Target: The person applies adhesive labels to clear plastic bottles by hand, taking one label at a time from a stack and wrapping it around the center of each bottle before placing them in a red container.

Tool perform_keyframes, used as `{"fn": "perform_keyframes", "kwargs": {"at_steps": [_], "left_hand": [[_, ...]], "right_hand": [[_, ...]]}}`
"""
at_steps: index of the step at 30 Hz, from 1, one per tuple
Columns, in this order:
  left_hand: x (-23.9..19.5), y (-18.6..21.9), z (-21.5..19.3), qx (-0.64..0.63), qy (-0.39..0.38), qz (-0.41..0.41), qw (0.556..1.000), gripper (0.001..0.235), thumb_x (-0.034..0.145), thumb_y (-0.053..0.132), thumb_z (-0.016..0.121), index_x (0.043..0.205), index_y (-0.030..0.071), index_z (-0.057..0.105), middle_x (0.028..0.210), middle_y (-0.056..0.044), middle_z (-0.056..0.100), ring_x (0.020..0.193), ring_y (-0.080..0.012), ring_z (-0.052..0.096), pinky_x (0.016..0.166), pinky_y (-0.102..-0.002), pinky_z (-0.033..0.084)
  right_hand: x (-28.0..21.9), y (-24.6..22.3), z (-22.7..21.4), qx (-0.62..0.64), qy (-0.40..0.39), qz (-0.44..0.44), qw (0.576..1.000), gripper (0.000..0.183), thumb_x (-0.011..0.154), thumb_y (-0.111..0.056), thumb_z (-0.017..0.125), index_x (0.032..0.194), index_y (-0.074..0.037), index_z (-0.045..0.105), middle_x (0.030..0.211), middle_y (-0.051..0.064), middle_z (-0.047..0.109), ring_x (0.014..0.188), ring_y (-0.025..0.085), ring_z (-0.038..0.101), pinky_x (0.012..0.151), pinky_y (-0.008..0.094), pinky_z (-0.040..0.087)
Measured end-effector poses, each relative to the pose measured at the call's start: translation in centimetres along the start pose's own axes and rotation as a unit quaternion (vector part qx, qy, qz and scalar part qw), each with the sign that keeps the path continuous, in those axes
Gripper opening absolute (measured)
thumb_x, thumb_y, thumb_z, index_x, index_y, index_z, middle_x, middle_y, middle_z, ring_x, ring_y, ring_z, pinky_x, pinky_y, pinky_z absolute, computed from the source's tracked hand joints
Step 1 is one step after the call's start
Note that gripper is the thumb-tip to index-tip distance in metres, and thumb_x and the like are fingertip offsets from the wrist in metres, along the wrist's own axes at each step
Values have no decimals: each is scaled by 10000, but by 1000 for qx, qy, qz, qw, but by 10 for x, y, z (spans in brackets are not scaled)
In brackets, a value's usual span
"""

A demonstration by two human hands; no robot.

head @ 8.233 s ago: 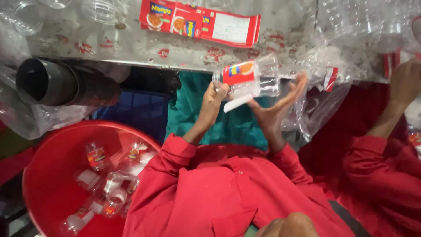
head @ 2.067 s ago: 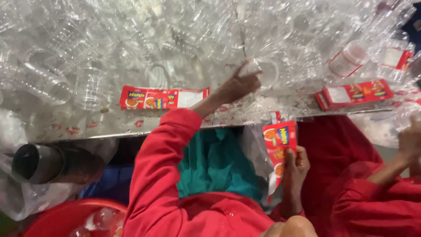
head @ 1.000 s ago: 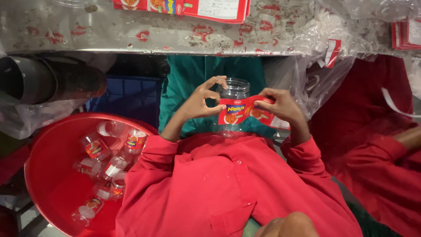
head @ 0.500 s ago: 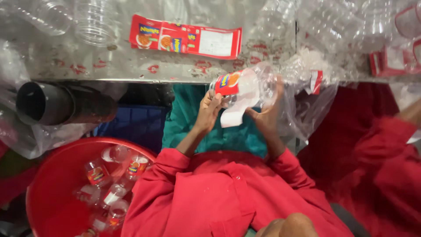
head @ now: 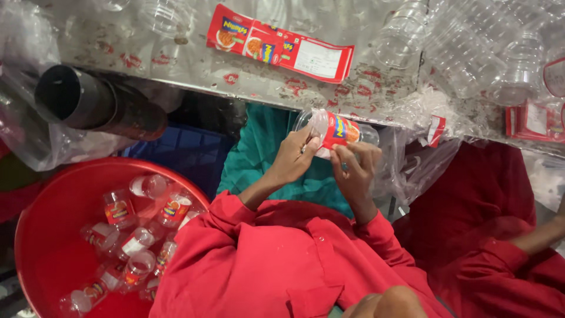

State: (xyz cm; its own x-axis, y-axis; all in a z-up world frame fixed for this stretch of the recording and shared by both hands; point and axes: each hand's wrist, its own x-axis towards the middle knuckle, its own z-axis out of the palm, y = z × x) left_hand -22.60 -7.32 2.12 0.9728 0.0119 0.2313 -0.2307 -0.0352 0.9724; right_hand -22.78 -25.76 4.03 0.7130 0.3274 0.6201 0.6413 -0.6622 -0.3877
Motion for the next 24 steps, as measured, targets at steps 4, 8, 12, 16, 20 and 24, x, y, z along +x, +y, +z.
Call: {"fn": "perform_keyframes", "kwargs": {"at_steps": [4, 8, 12, 16, 20, 24], "left_hand": [[0, 3, -4, 140, -1, 22, 990, 159, 883, 175, 657, 890, 24, 607, 756, -165, 641, 708, -337, 660, 662, -410, 489], [-4, 18, -62, 168, 41, -20, 985, 172, 832, 199, 715, 883, 41, 672, 736, -127, 690, 656, -238, 708, 595, -370, 537], [-40, 53, -186, 544, 48, -188, 817, 217, 833, 245, 783, 753, 50, 731, 708, -175, 699, 651, -349, 691, 595, -466, 526], [-74, 89, -203, 579, 20, -146, 802, 279, 843, 316, 794, 940, 57, 755, 879, -172, 727, 803, -375, 698, 702, -468, 536], [-47, 134, -131, 219, -86, -111, 966, 411, 903, 148, 702, 1307, 95, 647, 1212, -108, 728, 986, -251, 737, 839, -325, 581], [-41, 195, -75, -154, -376, 148, 902, 515, 898, 75, 649, 1402, 43, 550, 1374, -171, 641, 1235, -335, 664, 970, -397, 551]], "right_hand": [[3, 4, 7, 0, 7, 93, 996, 345, 963, -127, 779, 1234, -52, 578, 1131, 132, 604, 1030, 302, 588, 941, 422, 458], [1, 11, 2, 81, -27, 231, 969, 375, 949, -126, 768, 1254, -20, 577, 1091, 139, 611, 897, 259, 581, 821, 383, 481], [-4, 20, 0, 73, -70, 206, 973, 336, 921, -125, 765, 1204, -20, 617, 1130, 134, 651, 921, 261, 632, 823, 372, 518], [-4, 26, 4, 86, -113, 201, 969, 208, 932, -94, 751, 1127, -50, 692, 1067, 128, 669, 989, 306, 664, 856, 389, 534], [-4, 26, 10, 102, -121, 177, 971, 192, 916, -107, 760, 1095, -69, 702, 1060, 124, 681, 1009, 315, 669, 867, 402, 538], [-17, 29, 13, 89, -115, 177, 973, 174, 921, -107, 747, 1084, -70, 699, 1068, 112, 689, 1021, 314, 671, 884, 401, 540]]}}
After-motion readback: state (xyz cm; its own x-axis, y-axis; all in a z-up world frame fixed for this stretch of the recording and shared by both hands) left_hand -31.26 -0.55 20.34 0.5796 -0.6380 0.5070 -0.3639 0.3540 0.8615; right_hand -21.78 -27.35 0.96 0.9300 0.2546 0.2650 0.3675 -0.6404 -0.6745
